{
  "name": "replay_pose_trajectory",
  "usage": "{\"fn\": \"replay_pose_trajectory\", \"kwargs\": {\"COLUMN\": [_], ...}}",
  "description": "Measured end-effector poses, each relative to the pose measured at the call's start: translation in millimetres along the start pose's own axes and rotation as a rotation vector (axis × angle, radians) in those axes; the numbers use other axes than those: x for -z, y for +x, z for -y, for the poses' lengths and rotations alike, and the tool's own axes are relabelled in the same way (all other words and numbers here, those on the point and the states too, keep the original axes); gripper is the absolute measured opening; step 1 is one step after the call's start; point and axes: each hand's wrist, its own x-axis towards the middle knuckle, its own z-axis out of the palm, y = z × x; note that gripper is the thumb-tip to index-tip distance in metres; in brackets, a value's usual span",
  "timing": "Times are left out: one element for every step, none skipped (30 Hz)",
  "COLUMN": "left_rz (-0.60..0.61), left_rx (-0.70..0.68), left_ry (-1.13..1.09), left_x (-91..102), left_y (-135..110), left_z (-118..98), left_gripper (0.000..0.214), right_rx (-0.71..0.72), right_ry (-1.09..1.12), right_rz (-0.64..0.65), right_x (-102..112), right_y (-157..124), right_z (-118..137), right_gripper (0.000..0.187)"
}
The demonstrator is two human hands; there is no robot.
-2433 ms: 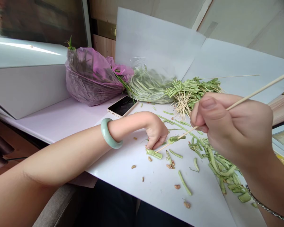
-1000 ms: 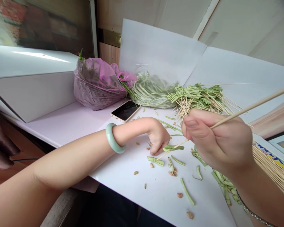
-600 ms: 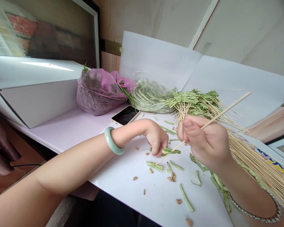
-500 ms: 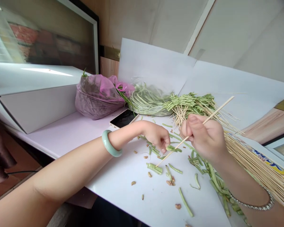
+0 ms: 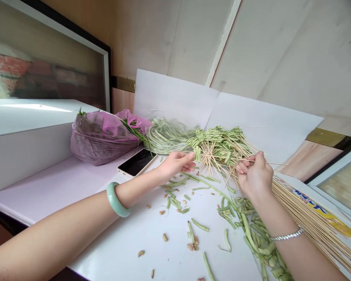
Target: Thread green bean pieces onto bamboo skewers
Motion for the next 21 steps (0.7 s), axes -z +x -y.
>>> {"fn": "replay_pose_trajectory", "kwargs": {"left_rz": [-0.007,-0.018,-0.033,-0.051,-0.068,-0.084,-0.096,-0.104,-0.107,-0.107,-0.104,-0.098,-0.089,-0.079,-0.067,-0.056,-0.046,-0.036,-0.028,-0.019,-0.008], "left_rx": [-0.003,-0.009,-0.018,-0.027,-0.037,-0.049,-0.061,-0.075,-0.089,-0.102,-0.114,-0.122,-0.128,-0.131,-0.133,-0.135,-0.139,-0.143,-0.148,-0.153,-0.156], "left_ry": [-0.035,-0.069,-0.102,-0.134,-0.165,-0.193,-0.217,-0.237,-0.251,-0.261,-0.267,-0.269,-0.267,-0.262,-0.256,-0.249,-0.242,-0.235,-0.229,-0.223,-0.214], "left_x": [-1.9,-3.4,-4.5,-5.0,-5.1,-4.7,-4.0,-3.1,-2.4,-1.7,-1.3,-1.2,-1.2,-1.3,-1.2,-1.0,-0.5,0.2,0.9,1.4,1.5], "left_y": [-2,-3,-4,-5,-5,-5,-4,-4,-4,-3,-3,-3,-4,-4,-4,-4,-4,-4,-4,-3,-3], "left_z": [1,2,2,2,2,1,0,-1,-2,-3,-4,-4,-4,-4,-3,-3,-2,-2,-2,-1,0], "left_gripper": [0.04,0.037,0.033,0.03,0.026,0.024,0.022,0.021,0.021,0.021,0.022,0.023,0.025,0.027,0.028,0.029,0.03,0.03,0.03,0.03,0.03], "right_rx": [-0.005,-0.011,-0.019,-0.029,-0.039,-0.046,-0.049,-0.05,-0.049,-0.048,-0.047,-0.049,-0.054,-0.062,-0.073,-0.087,-0.103,-0.118,-0.131,-0.141,-0.149], "right_ry": [0.009,0.017,0.026,0.034,0.042,0.049,0.055,0.061,0.066,0.07,0.075,0.078,0.081,0.083,0.084,0.086,0.087,0.087,0.088,0.087,0.087], "right_rz": [0.001,0.008,0.018,0.032,0.046,0.059,0.071,0.08,0.087,0.092,0.094,0.094,0.09,0.082,0.072,0.062,0.054,0.051,0.05,0.052,0.056], "right_x": [-2,-4,-6,-7,-9,-11,-12,-13,-13,-14,-14,-14,-13,-13,-12,-11,-11,-10,-10,-10,-10], "right_y": [-3,-7,-11,-15,-20,-25,-29,-33,-37,-39,-41,-42,-43,-43,-44,-46,-48,-51,-54,-58,-62], "right_z": [0,1,1,1,0,-1,-2,-4,-5,-6,-7,-8,-9,-11,-12,-13,-14,-15,-15,-15,-16], "right_gripper": [0.044,0.043,0.043,0.043,0.043,0.043,0.044,0.045,0.046,0.046,0.047,0.048,0.048,0.049,0.049,0.049,0.049,0.049,0.049,0.049,0.049]}}
